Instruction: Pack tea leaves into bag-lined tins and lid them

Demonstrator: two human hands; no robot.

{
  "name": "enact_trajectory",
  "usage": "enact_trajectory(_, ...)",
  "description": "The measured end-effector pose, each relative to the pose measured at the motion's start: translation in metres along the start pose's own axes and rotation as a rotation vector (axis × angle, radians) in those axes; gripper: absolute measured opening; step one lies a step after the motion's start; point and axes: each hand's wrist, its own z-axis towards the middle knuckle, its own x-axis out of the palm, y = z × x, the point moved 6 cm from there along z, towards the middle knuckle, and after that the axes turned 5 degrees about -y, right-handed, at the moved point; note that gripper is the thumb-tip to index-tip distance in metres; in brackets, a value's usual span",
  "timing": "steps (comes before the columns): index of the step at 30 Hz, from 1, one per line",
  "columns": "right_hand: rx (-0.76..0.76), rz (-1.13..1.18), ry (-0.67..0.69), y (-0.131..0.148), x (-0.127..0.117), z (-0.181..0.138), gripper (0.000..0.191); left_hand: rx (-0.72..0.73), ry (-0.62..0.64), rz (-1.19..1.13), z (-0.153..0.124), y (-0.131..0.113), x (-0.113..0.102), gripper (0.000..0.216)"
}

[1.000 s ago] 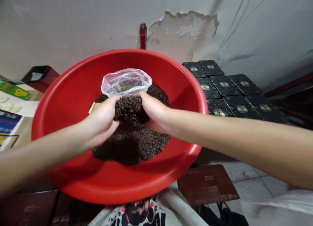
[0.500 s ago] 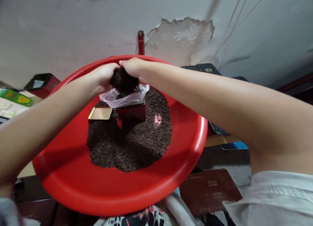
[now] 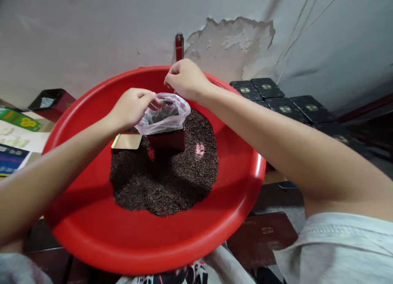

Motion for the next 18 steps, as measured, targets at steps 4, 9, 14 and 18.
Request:
enact_trajectory(4, 0.051, -0.156, -0.042, -0.026, -0.001, 0.000, 0.015, 0.122, 0.004, 0.169, -0.008, -0.002, 0.002, 0.028)
enact_trajectory(9, 0.049, -0.354, 0.157, -0.049, 0.020, 0.008, 0.017, 0.182, -0.094, 0.426, 0.011, 0.007, -0.005, 0.031)
enact_trajectory(14, -0.092, -0.329, 0.016, -0.039, 0.019, 0.006, 0.007, 0.018, -0.011, 0.449, 0.033, 0.030, -0.007, 0.035)
enact_trajectory(18, -0.200, -0.214, -0.096, -0.028, 0.009, -0.005, 0.010, 0.043, -0.088, 0.422, 0.030, 0.025, -0.011, 0.018)
